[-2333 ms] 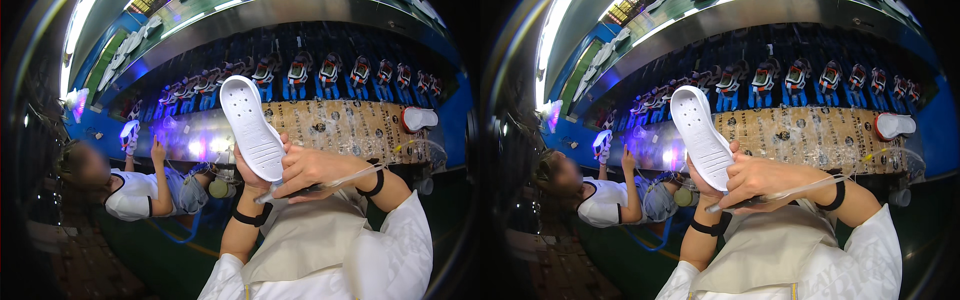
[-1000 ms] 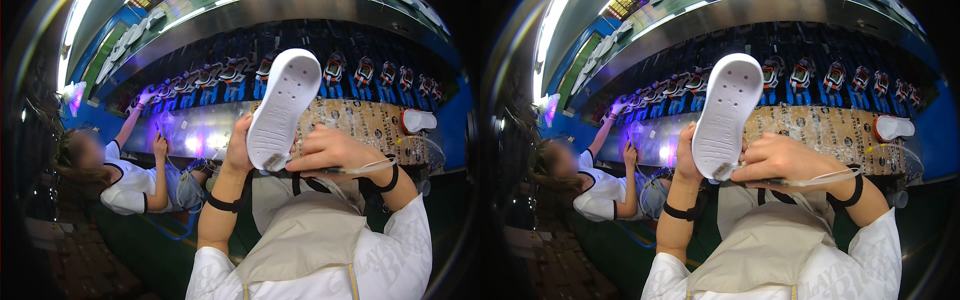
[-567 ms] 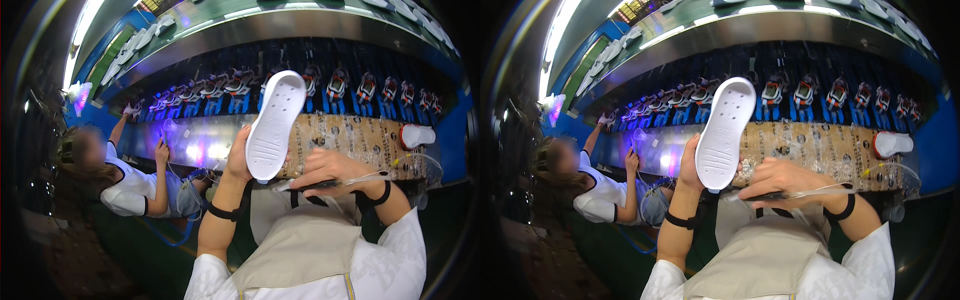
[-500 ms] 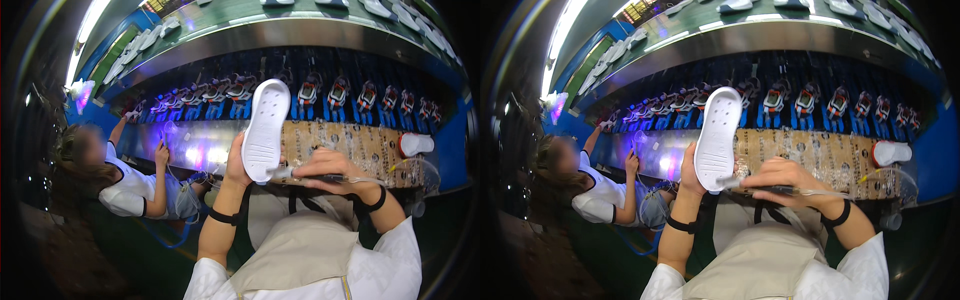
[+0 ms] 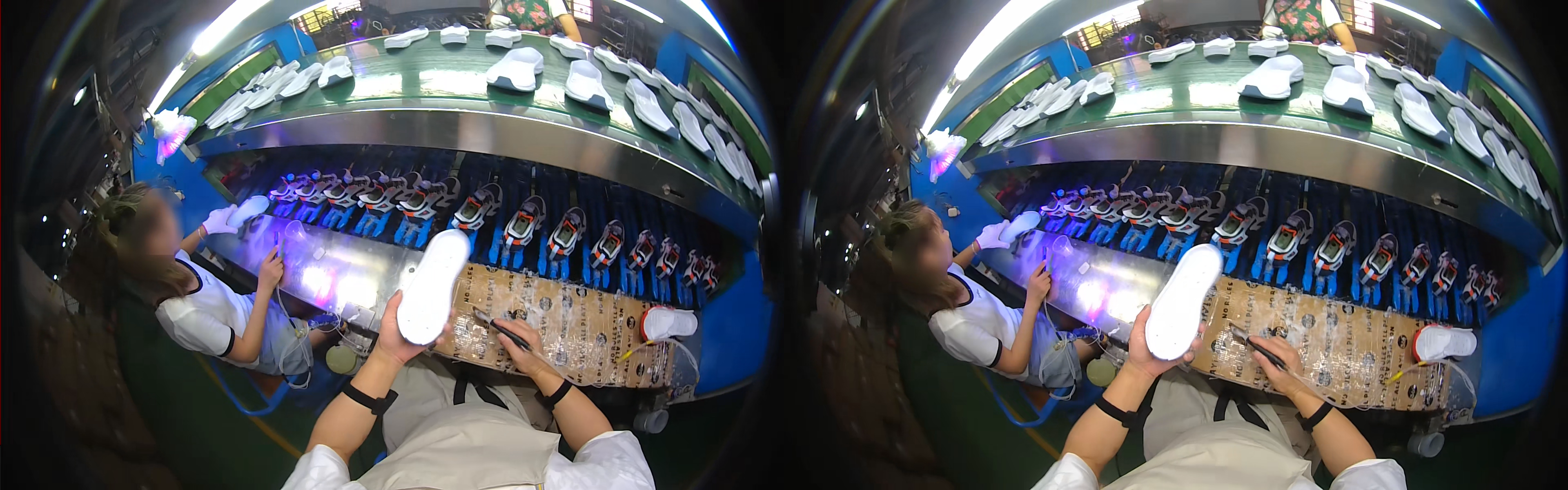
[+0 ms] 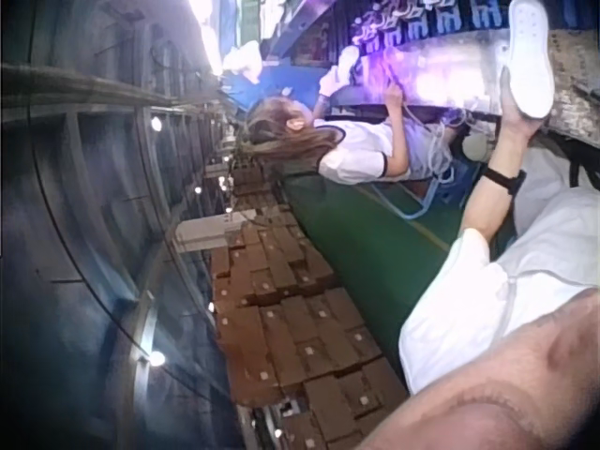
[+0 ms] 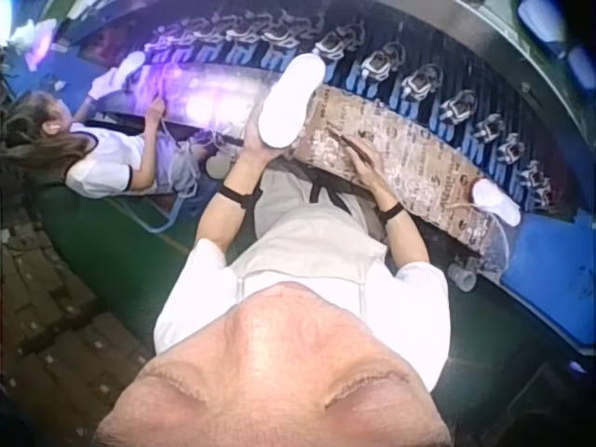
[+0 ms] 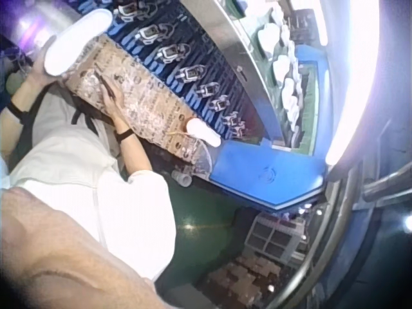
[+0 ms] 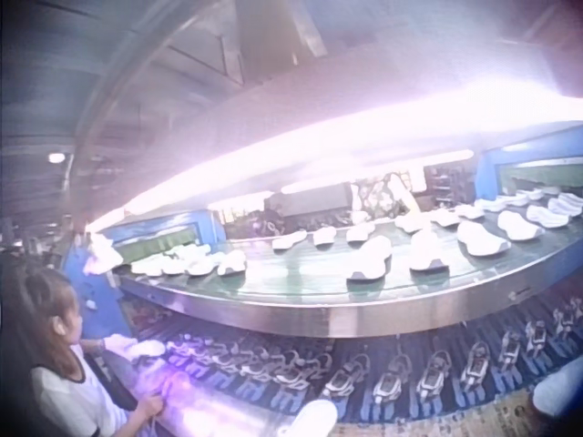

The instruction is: Applying glue or adhesive to the surface of shoe soles using a brush tool.

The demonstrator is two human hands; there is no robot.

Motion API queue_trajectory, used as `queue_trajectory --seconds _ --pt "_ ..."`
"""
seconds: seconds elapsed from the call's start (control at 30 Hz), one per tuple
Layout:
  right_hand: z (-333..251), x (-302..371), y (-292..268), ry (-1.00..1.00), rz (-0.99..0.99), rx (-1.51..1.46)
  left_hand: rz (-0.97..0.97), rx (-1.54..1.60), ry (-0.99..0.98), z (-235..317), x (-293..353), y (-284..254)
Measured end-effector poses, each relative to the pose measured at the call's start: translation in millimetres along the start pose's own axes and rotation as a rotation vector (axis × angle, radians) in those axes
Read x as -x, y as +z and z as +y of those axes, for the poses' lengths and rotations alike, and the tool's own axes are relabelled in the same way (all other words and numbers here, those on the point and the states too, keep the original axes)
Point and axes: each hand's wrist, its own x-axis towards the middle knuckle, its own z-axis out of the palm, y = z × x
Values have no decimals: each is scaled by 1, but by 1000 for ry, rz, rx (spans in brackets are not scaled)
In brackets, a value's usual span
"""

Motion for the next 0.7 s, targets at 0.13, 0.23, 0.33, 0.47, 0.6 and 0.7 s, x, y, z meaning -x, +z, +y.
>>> queue_trajectory --seconds 0.13,0.23,0.33,0.47,0.6,0.7 --pt "5 2 0 -37 -26 77 -512 -325 27 45 -27 121" --pt "6 2 0 -17 -22 49 -650 -342 307 89 -73 216" --pt "4 1 3 -30 -18 45 -390 -249 455 100 -108 245" --pt "5 0 3 -18 4 32 -90 -1151 716 91 -133 230" --pt "1 -3 2 -26 -8 17 83 -1837 1510 122 -143 220" --pt "8 -1 2 -24 -18 0 387 -2008 1451 149 -160 218"
